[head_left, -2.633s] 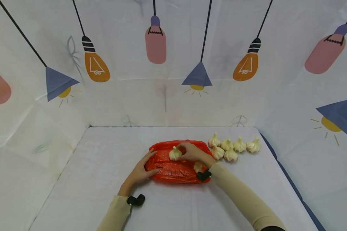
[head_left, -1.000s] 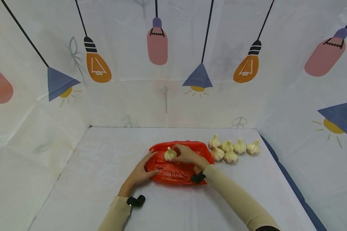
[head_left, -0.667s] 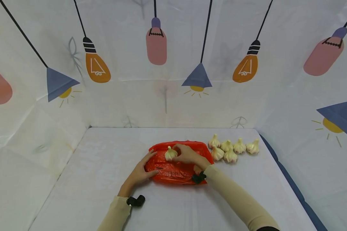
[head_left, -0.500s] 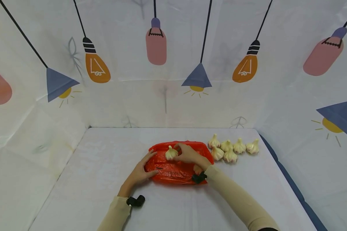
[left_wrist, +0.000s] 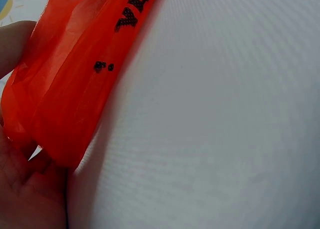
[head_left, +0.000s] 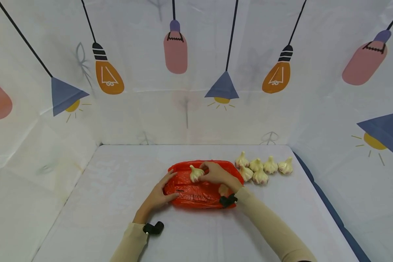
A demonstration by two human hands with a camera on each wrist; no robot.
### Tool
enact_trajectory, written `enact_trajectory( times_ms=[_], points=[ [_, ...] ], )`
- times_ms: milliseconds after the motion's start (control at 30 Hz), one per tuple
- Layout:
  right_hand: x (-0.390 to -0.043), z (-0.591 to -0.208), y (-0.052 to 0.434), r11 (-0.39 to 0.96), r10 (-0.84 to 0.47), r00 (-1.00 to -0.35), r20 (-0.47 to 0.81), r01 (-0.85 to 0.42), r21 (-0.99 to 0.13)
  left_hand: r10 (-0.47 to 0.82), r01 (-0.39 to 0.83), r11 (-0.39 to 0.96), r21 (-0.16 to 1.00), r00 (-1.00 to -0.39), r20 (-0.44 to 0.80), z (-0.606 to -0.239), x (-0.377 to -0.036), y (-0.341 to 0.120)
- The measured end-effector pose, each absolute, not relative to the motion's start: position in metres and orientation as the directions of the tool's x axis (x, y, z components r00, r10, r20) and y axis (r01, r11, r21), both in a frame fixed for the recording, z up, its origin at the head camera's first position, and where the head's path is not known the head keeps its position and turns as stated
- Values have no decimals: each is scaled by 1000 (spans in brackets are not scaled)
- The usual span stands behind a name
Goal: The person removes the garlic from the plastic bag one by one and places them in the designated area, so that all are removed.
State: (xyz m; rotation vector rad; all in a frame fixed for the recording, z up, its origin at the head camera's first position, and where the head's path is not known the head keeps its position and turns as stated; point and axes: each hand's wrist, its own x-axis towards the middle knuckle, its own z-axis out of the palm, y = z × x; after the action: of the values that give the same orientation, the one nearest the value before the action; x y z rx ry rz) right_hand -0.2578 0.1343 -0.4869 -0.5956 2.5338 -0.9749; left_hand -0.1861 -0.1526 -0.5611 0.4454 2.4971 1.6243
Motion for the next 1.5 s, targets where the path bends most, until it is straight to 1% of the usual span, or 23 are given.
enact_trajectory(
  times_ms=[467,767,933,1300,1500],
  points=[
    [-258,-475,153,622,-453,-883,-121,-216,-752,322,186,385,904,-945,58,-561,-186,-152],
    [-257,-466,162,638,-418,-903,-99,-214,-739,328,188,384,904,-943,57,-561,-186,-154],
    [-257,-462,165,616,-410,-909,-76,-215,-758,326,182,378,908,-944,53,-560,-185,-154],
    [-251,-454,182,575,-381,-923,-57,-189,-796,332,206,381,902,-940,75,-560,-187,-155],
    [-247,-451,199,576,-334,-940,-68,-146,-804,331,203,378,903,-941,73,-561,-187,-155]
  ],
)
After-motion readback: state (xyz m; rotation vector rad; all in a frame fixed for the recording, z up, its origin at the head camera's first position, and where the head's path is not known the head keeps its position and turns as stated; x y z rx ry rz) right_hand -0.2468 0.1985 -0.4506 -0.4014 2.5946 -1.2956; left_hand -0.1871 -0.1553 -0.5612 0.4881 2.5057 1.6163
